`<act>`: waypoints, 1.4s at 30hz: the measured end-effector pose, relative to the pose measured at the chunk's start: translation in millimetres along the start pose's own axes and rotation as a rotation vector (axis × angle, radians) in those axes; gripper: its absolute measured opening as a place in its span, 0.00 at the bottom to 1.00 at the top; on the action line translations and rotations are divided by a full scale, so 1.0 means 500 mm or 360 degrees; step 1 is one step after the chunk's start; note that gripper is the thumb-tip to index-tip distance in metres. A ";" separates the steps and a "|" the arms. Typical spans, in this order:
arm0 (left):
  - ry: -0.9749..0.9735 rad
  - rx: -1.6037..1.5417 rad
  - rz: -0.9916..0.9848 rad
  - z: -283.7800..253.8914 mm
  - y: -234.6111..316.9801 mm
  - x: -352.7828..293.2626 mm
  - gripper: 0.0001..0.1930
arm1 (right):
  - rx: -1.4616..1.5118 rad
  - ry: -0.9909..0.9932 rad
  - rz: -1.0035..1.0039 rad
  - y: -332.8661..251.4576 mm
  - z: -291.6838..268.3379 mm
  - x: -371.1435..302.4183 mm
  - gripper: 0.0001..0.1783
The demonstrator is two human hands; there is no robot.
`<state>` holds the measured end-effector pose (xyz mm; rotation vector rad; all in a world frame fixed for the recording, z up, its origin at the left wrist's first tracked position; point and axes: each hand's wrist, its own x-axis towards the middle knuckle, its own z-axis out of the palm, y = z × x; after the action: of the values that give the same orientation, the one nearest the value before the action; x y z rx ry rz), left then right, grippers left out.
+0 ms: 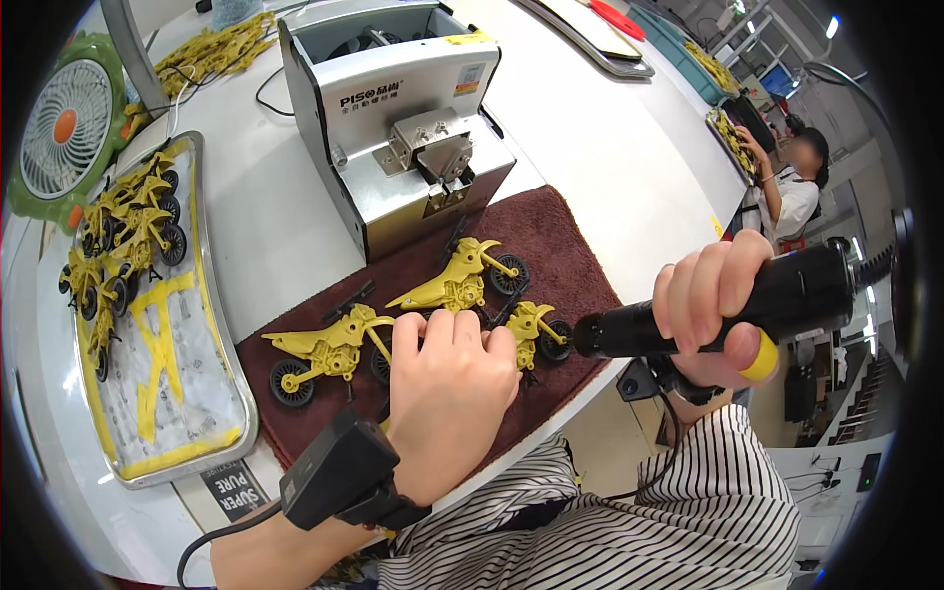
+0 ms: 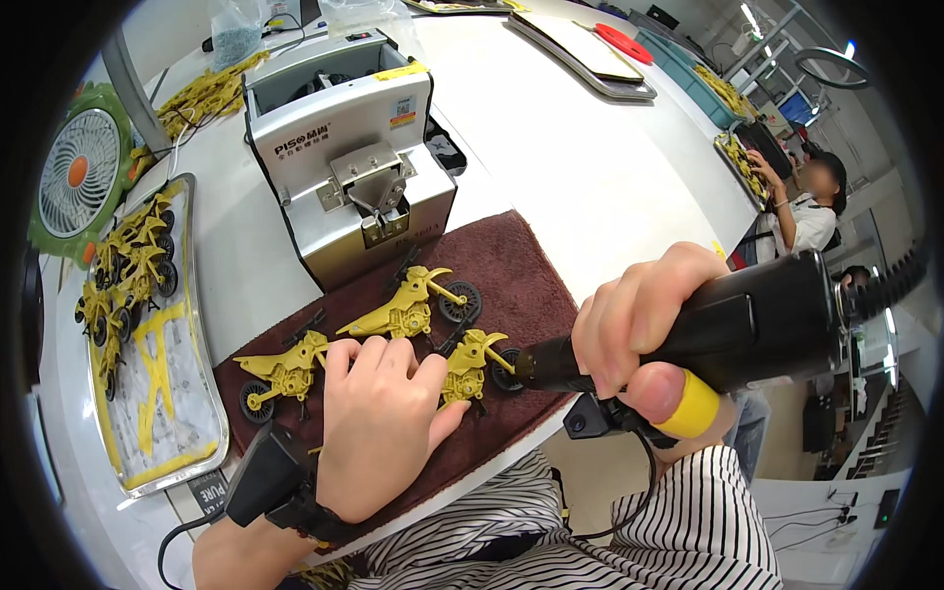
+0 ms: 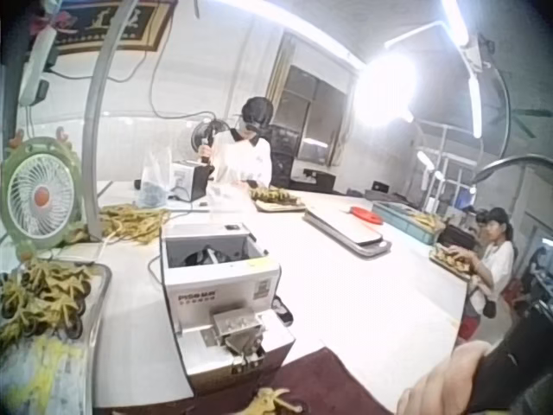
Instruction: Assembling small yellow toy motorcycle models using an electric screwdriver and an automated screw dispenser.
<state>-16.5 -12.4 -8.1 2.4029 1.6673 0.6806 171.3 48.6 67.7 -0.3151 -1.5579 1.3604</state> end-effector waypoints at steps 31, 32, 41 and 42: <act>0.0207 0.0212 -0.0090 0.095 0.188 -0.078 0.32 | 0.0169 0.0135 -0.0289 0.066 0.084 0.260 0.06; 0.0209 0.0211 -0.0099 0.101 0.189 -0.070 0.32 | 0.0246 0.0187 -0.0212 0.052 0.100 0.250 0.06; 0.0028 0.0626 -0.0448 0.166 0.196 -0.030 0.24 | 0.0495 -0.0697 -0.0096 0.005 0.068 0.104 0.12; 0.0020 0.0669 -0.0497 0.179 0.180 -0.038 0.24 | 0.0606 -0.0846 -0.0114 0.022 0.073 0.098 0.14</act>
<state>93.9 -51.2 -60.3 2.2946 2.3172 0.3201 115.2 66.6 87.7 0.3619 -1.6578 1.7340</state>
